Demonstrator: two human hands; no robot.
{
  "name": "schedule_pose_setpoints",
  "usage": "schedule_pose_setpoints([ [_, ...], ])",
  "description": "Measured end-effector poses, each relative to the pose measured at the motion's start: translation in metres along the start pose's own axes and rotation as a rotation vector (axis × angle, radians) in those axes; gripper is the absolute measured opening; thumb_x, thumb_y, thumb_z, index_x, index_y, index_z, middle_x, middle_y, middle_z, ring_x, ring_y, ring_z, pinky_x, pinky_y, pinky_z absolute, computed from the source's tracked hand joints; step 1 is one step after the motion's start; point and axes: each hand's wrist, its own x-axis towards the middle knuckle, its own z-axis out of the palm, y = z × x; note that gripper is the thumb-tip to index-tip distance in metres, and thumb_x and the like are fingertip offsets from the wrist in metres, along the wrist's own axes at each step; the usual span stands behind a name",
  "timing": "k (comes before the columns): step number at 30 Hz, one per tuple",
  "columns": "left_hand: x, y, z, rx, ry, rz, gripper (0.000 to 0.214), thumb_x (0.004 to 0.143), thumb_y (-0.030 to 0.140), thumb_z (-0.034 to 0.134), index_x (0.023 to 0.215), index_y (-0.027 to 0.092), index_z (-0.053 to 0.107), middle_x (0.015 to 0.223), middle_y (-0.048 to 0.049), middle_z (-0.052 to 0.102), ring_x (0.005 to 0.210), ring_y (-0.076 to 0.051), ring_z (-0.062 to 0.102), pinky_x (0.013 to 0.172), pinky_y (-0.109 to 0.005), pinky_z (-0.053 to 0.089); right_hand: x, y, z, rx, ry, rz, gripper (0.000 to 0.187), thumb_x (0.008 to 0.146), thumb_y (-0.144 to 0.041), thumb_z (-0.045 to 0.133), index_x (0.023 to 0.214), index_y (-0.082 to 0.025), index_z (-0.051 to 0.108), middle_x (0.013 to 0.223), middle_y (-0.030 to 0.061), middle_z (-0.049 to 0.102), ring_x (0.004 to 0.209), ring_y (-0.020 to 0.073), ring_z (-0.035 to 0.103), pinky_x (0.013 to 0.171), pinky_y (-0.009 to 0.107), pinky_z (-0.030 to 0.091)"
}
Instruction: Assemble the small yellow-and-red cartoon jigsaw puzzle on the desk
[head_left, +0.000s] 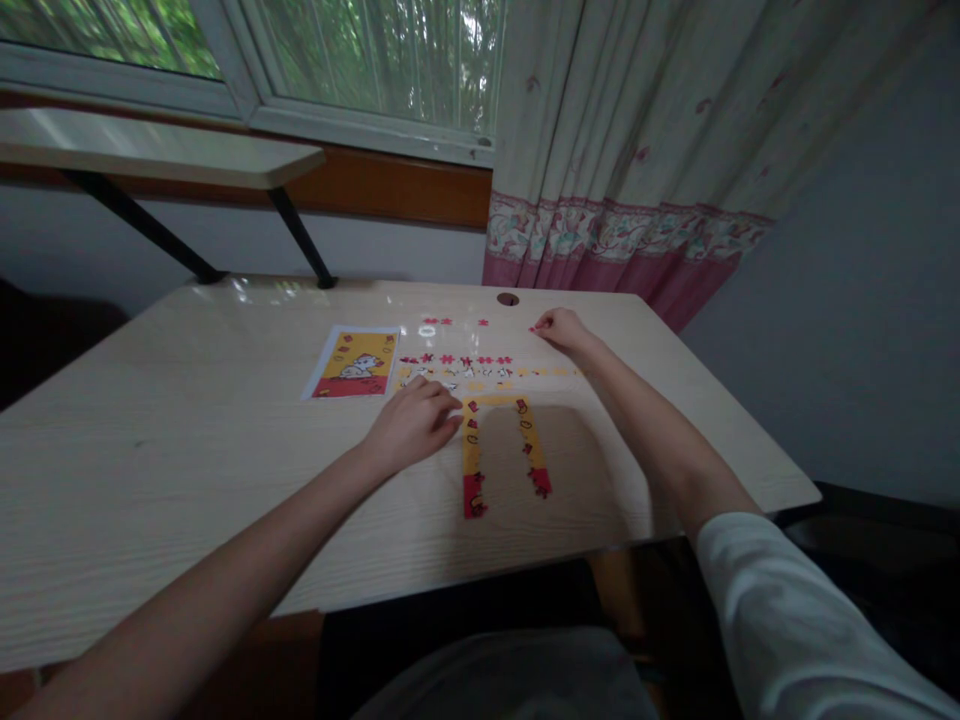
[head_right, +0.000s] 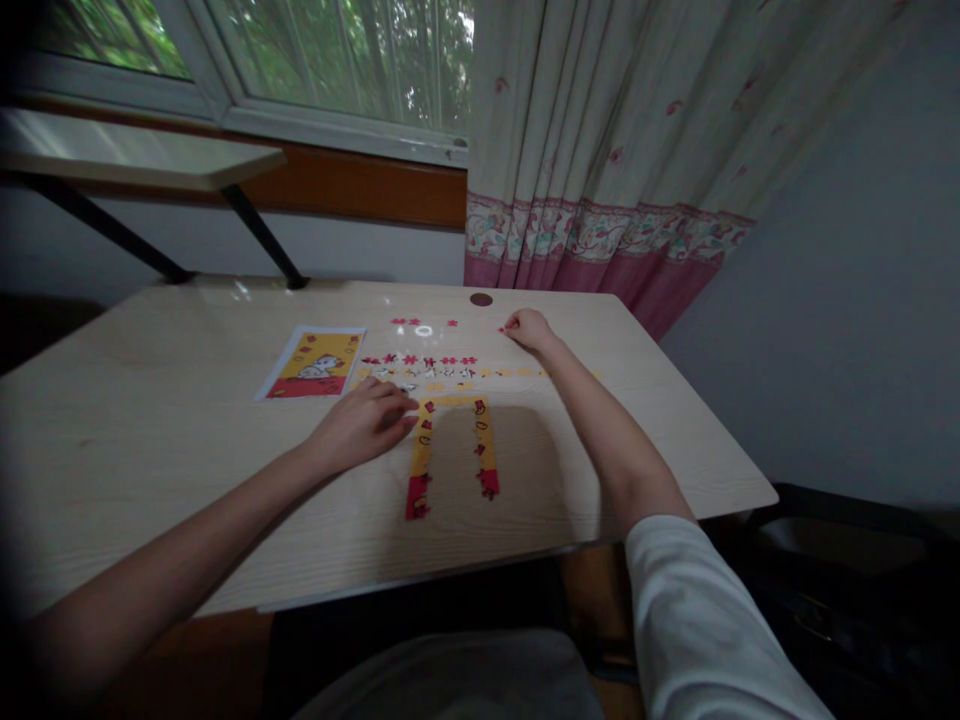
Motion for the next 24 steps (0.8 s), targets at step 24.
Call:
schedule_pose_setpoints([
  [24,0.0,0.001,0.0,-0.032,-0.002,-0.016,0.027,0.086,0.03,0.048,0.097,0.016,0.068,0.089,-0.0102,0.063,0.089,-0.025,0.052,0.083,-0.039,0.043,-0.133,-0.045,-0.018,0.484,-0.18,-0.2,0.026,0.073,-0.041,0.067,0.076,-0.015,0.064,0.065,0.0008,0.06,0.057,0.0096,0.048,0.053,0.023,0.035],
])
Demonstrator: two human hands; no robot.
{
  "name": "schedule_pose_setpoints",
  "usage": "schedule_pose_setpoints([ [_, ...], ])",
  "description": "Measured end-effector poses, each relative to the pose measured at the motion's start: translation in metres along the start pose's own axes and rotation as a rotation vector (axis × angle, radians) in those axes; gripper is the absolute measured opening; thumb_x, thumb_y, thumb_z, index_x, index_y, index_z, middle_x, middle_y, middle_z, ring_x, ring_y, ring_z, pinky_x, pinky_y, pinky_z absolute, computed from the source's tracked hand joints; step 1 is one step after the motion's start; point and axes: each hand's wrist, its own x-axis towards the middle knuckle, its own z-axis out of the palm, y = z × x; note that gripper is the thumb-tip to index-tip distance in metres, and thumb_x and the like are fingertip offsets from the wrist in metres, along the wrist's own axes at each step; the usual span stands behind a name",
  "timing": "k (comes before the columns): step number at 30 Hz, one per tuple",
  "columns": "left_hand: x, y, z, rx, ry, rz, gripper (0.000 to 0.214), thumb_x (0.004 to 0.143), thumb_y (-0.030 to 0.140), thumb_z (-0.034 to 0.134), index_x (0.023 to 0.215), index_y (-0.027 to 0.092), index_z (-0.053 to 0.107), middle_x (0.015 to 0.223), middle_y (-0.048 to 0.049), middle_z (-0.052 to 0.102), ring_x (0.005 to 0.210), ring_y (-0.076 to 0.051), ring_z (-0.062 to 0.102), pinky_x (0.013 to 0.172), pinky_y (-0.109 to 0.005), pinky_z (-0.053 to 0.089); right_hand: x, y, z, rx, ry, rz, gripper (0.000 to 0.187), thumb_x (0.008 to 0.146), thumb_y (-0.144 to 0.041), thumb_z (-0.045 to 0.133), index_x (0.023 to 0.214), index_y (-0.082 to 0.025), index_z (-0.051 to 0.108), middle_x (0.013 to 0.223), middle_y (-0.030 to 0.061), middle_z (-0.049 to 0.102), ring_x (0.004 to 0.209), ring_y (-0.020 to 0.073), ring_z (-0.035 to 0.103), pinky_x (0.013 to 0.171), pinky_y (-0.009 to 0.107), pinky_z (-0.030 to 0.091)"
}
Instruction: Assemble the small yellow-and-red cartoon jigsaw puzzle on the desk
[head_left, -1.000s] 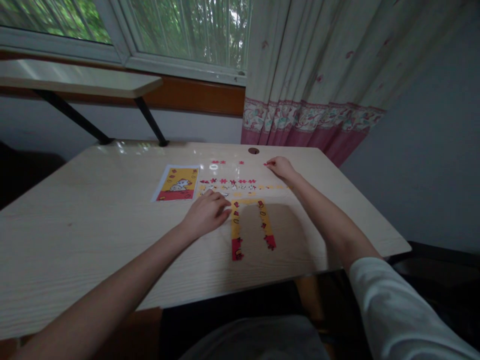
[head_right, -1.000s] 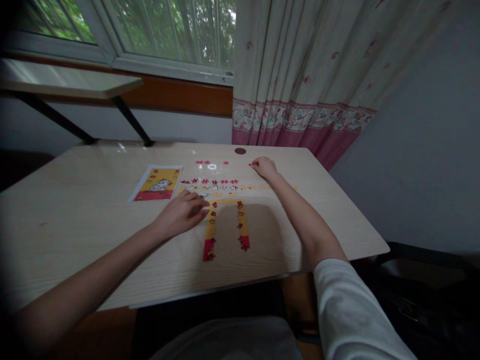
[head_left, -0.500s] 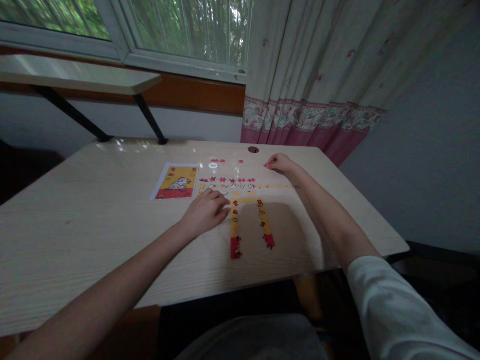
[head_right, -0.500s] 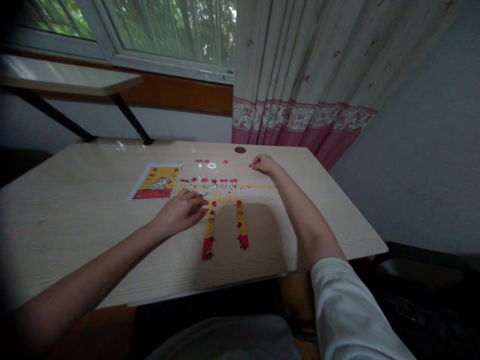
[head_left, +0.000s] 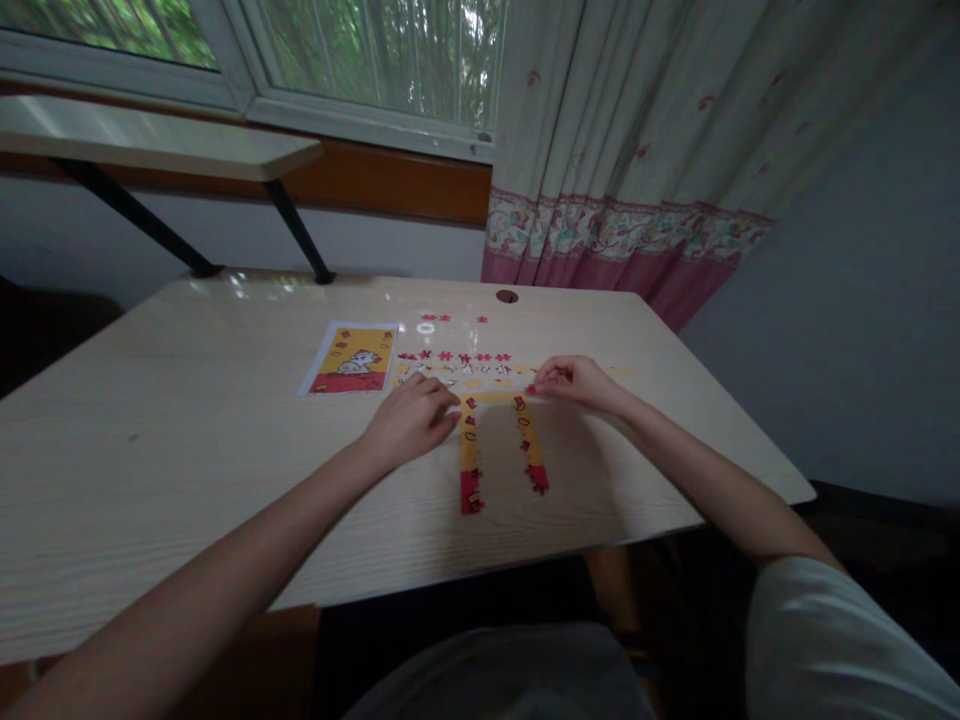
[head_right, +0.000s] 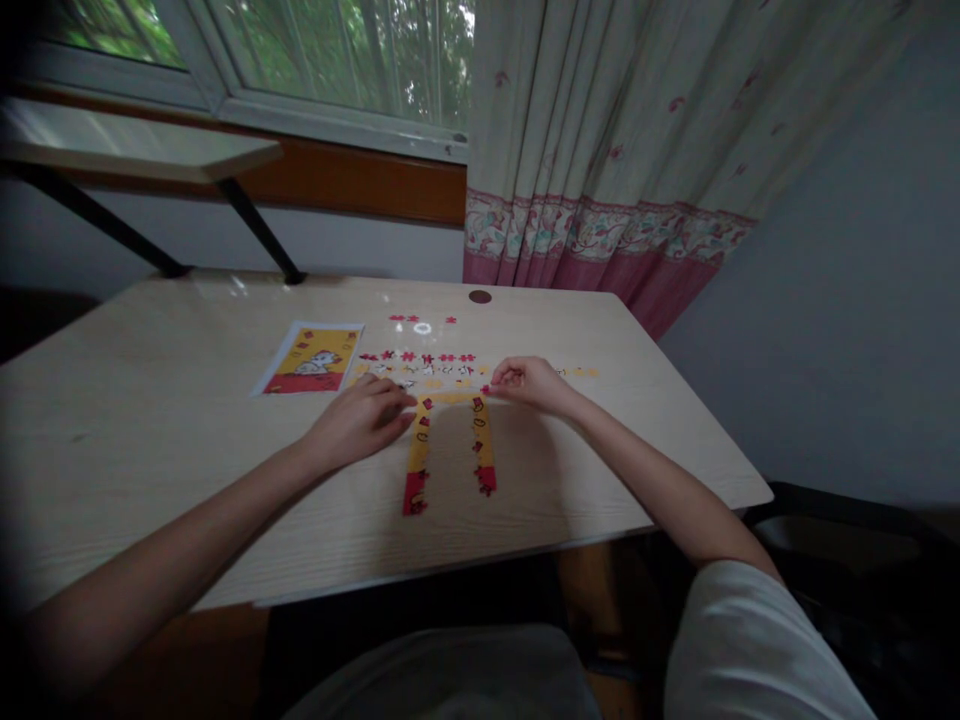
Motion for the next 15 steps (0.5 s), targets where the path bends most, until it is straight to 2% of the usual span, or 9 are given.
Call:
schedule_pose_setpoints([
  [4,0.0,0.0,0.0,0.024,0.005,0.007,0.027,0.087,0.031,0.047,0.097,0.017,0.068,0.089,-0.0095,0.063,0.087,-0.024,0.052,0.082,-0.039,0.042,-0.052,-0.01,0.014,0.03,-0.127,0.026,0.02,0.072,-0.036,0.069,0.072,-0.016,0.064,0.063,-0.0013,0.062,0.053,0.0075,0.047,0.051,0.021,0.035],
  [7,0.001,0.0,0.0,0.033,0.0,0.01,0.027,0.087,0.031,0.047,0.097,0.017,0.068,0.089,-0.0089,0.063,0.087,-0.024,0.052,0.082,-0.038,0.042,-0.079,-0.019,0.025,0.123,-0.254,0.086,0.019,0.074,-0.036,0.069,0.076,-0.017,0.066,0.069,0.0003,0.067,0.057,0.0089,0.054,0.052,0.021,0.041],
  [10,0.001,0.0,0.0,0.02,0.002,0.008,0.027,0.087,0.03,0.047,0.098,0.016,0.068,0.089,-0.0091,0.063,0.087,-0.024,0.052,0.082,-0.038,0.042,-0.094,-0.028,0.034,0.15,-0.279,0.071,0.016,0.074,-0.034,0.07,0.076,-0.018,0.067,0.075,0.0013,0.07,0.065,0.0114,0.061,0.059,0.023,0.047],
  [15,0.0,-0.001,0.001,0.033,-0.007,0.005,0.028,0.087,0.03,0.047,0.1,0.016,0.068,0.091,-0.0094,0.063,0.09,-0.024,0.053,0.083,-0.039,0.043,-0.098,-0.036,0.04,0.027,-0.277,0.047,0.011,0.073,-0.028,0.07,0.072,-0.017,0.068,0.072,0.0011,0.069,0.064,0.0115,0.061,0.059,0.023,0.046],
])
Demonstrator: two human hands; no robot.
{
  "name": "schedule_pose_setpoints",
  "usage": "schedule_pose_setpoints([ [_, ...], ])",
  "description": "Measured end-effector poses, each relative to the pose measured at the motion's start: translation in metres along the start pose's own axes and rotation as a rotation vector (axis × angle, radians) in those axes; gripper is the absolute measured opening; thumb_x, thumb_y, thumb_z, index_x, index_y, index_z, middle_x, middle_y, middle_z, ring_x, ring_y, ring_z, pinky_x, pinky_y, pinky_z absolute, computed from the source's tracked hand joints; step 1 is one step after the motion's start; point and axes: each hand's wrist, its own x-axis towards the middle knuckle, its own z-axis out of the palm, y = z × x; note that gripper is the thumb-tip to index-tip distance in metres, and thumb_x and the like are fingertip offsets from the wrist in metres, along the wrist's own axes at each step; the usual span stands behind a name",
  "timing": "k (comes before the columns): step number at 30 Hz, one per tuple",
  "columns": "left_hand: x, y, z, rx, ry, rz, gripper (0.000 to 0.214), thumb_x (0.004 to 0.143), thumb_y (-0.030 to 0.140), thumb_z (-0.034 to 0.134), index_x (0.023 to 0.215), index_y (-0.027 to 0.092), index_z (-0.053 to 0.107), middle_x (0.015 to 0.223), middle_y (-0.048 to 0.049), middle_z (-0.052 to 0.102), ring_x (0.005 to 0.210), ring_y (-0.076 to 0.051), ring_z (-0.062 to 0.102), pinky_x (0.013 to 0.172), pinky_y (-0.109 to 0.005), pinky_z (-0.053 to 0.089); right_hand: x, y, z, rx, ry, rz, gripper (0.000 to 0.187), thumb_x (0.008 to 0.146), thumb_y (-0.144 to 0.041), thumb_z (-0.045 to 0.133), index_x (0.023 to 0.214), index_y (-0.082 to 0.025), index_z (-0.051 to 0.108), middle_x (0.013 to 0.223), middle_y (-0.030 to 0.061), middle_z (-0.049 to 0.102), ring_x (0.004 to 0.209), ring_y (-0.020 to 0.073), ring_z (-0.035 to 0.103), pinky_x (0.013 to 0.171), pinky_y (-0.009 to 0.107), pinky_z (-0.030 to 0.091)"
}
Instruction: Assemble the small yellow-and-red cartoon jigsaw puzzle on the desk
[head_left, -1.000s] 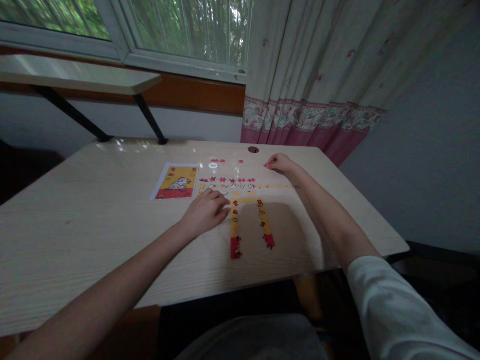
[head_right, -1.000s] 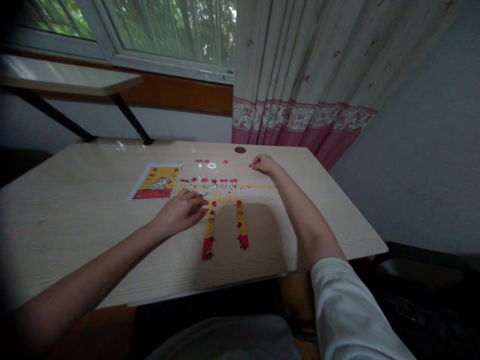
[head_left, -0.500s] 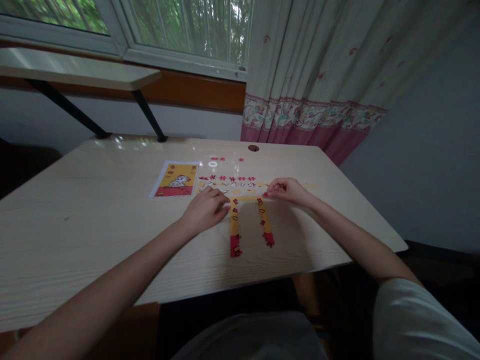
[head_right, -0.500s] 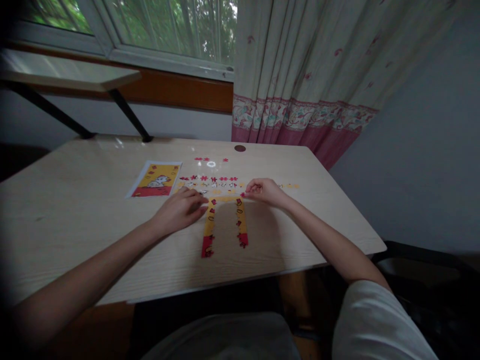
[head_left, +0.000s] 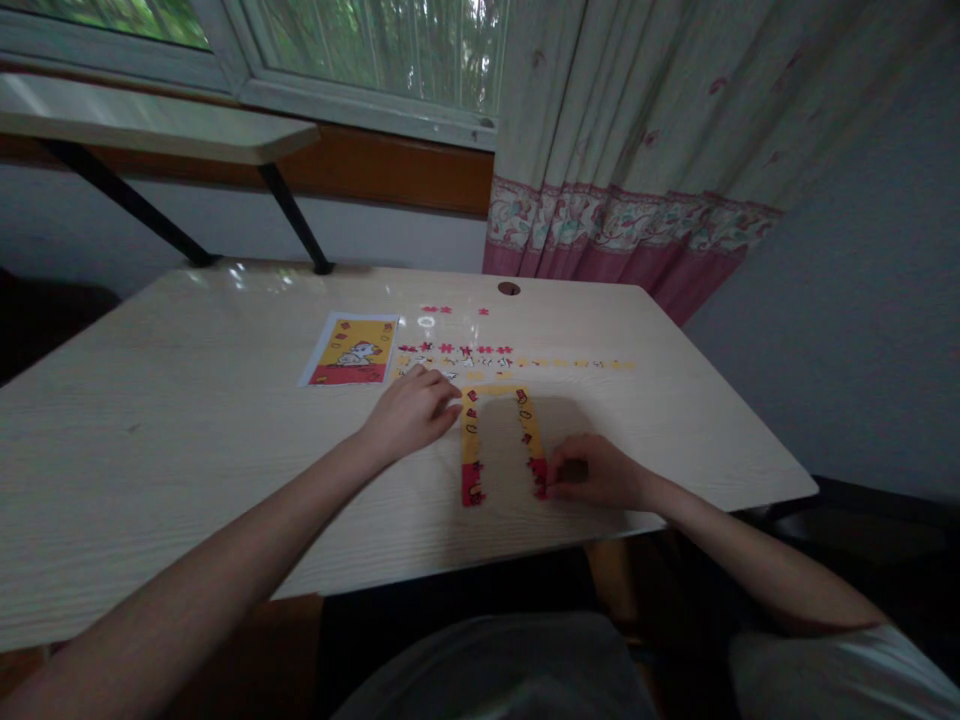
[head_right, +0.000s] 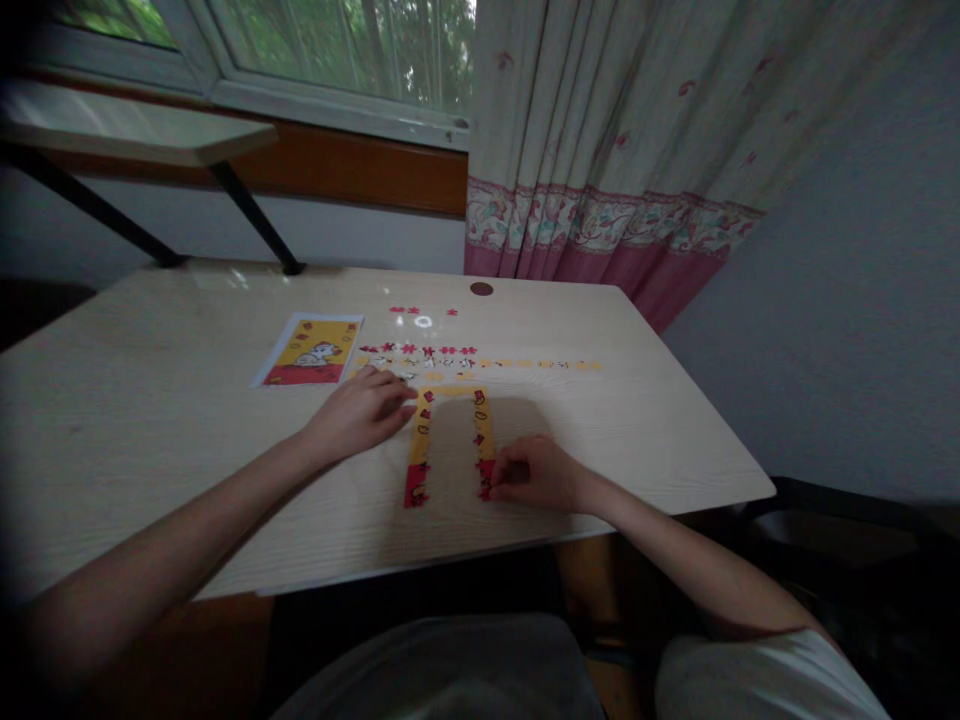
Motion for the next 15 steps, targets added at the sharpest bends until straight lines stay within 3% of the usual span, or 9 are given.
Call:
schedule_pose_setpoints([
  [15,0.0005,0.0027,-0.0017,0.0,0.01,-0.008,0.028,0.087,0.03,0.047,0.099,0.015,0.068,0.091,-0.0101,0.064,0.089,-0.025,0.052,0.082,-0.039,0.043,0.0013,-0.0028,0.0007,-0.207,0.063,-0.087,0.011,0.073,-0.028,0.072,0.07,-0.018,0.068,0.069,0.0006,0.067,0.067,0.0129,0.059,0.065,0.025,0.042],
])
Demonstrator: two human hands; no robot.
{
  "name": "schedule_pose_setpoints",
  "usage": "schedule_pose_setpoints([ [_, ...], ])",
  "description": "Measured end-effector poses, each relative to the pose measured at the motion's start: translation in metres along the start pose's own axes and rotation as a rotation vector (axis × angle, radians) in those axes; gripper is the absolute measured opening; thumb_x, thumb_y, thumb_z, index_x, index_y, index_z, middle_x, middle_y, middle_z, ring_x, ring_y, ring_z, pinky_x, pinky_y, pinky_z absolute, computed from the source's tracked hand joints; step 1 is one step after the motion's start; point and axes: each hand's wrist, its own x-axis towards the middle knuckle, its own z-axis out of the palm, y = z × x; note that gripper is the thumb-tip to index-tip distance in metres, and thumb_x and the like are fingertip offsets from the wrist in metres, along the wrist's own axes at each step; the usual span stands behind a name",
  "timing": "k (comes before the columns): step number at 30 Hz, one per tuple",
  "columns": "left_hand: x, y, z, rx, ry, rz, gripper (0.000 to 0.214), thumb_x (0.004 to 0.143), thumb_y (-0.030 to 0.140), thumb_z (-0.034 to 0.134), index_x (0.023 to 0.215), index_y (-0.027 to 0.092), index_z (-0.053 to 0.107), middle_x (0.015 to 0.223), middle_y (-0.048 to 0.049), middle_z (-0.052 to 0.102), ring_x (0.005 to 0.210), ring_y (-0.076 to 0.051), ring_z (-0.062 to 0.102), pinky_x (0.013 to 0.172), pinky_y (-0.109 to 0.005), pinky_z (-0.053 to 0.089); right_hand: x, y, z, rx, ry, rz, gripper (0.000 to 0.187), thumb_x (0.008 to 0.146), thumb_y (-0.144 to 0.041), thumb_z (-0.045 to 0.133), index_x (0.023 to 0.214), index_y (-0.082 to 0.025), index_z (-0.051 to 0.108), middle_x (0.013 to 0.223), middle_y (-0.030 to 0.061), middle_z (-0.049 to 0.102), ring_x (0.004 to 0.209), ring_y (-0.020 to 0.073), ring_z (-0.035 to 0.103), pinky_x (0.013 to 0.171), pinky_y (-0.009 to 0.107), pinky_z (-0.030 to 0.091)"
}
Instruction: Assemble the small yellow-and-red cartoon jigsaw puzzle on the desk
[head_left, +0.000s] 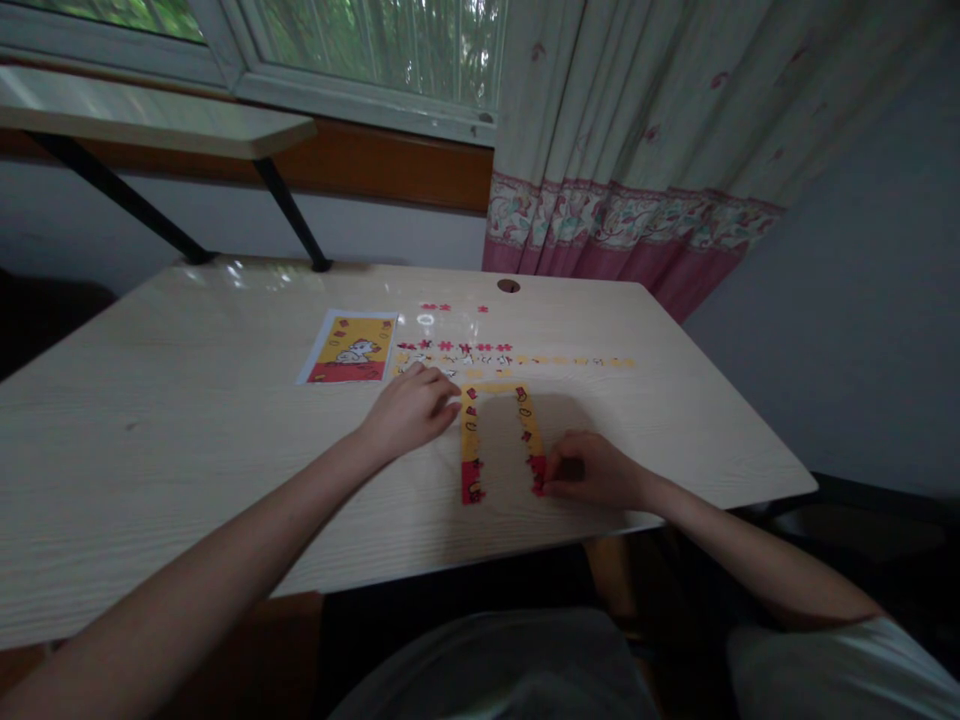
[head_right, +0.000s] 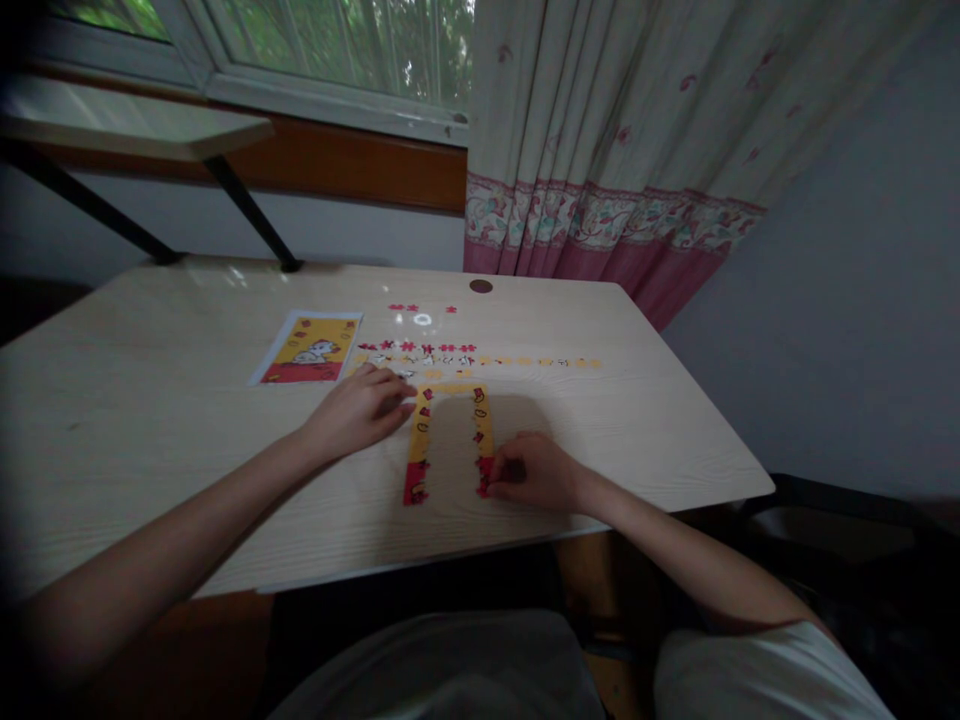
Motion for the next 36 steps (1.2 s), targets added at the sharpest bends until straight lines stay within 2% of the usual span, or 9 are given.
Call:
schedule_pose_setpoints([
  [8,0.0,-0.001,0.001,0.009,-0.005,-0.004,0.028,0.087,0.031,0.048,0.098,0.015,0.067,0.092,-0.0096,0.063,0.088,-0.024,0.052,0.082,-0.038,0.043,0.005,-0.003,-0.002,0.005,-0.088,0.071,0.015,0.073,-0.028,0.072,0.065,-0.016,0.066,0.064,-0.0001,0.063,0.064,0.0118,0.055,0.06,0.023,0.038],
  [14,0.0,-0.002,0.002,0.035,-0.02,0.003,0.029,0.088,0.031,0.047,0.1,0.015,0.067,0.093,-0.0097,0.063,0.091,-0.025,0.053,0.083,-0.039,0.044,0.007,0.0,-0.007,0.216,-0.162,0.191,0.015,0.073,-0.029,0.071,0.07,-0.016,0.065,0.067,-0.0007,0.063,0.058,0.0091,0.052,0.055,0.021,0.038],
  [18,0.0,-0.002,0.002,0.038,-0.013,0.007,0.029,0.088,0.031,0.047,0.099,0.014,0.067,0.093,-0.0104,0.064,0.09,-0.025,0.053,0.084,-0.039,0.044,0.007,0.004,-0.014,0.209,-0.118,0.202,0.019,0.076,-0.035,0.067,0.074,-0.016,0.063,0.063,-0.0022,0.056,0.055,0.0083,0.045,0.052,0.021,0.034],
  [22,0.0,-0.002,0.002,0.031,-0.008,0.013,0.029,0.088,0.031,0.047,0.099,0.014,0.067,0.092,-0.0105,0.064,0.09,-0.025,0.053,0.084,-0.039,0.044,0.009,0.004,-0.014,0.08,-0.03,0.156,0.017,0.076,-0.032,0.065,0.073,-0.016,0.059,0.065,-0.0017,0.055,0.057,0.0086,0.044,0.053,0.021,0.032],
  [28,0.0,-0.001,0.001,0.028,-0.017,0.008,0.029,0.087,0.03,0.047,0.098,0.014,0.067,0.092,-0.0108,0.064,0.089,-0.025,0.053,0.083,-0.04,0.044,0.01,0.009,-0.003,-0.098,-0.012,-0.03,0.026,0.075,-0.036,0.07,0.065,-0.017,0.056,0.064,-0.0014,0.056,0.064,0.0113,0.048,0.064,0.025,0.035],
  [33,0.0,-0.002,0.001,0.029,-0.005,0.012,0.029,0.088,0.031,0.046,0.099,0.014,0.068,0.091,-0.0105,0.064,0.088,-0.025,0.053,0.082,-0.04,0.044,0.009,0.011,-0.004,-0.096,-0.009,-0.043,0.02,0.078,-0.035,0.068,0.073,-0.017,0.061,0.069,0.0003,0.061,0.066,0.0123,0.052,0.065,0.026,0.037],
  [36,0.0,-0.001,0.001,0.025,-0.002,0.013,0.029,0.088,0.031,0.046,0.098,0.015,0.068,0.09,-0.01,0.064,0.087,-0.024,0.053,0.081,-0.04,0.044,0.005,0.008,-0.007,-0.038,0.015,-0.074,0.017,0.084,-0.034,0.061,0.081,-0.018,0.065,0.074,0.0022,0.063,0.068,0.0125,0.055,0.064,0.025,0.041],
])
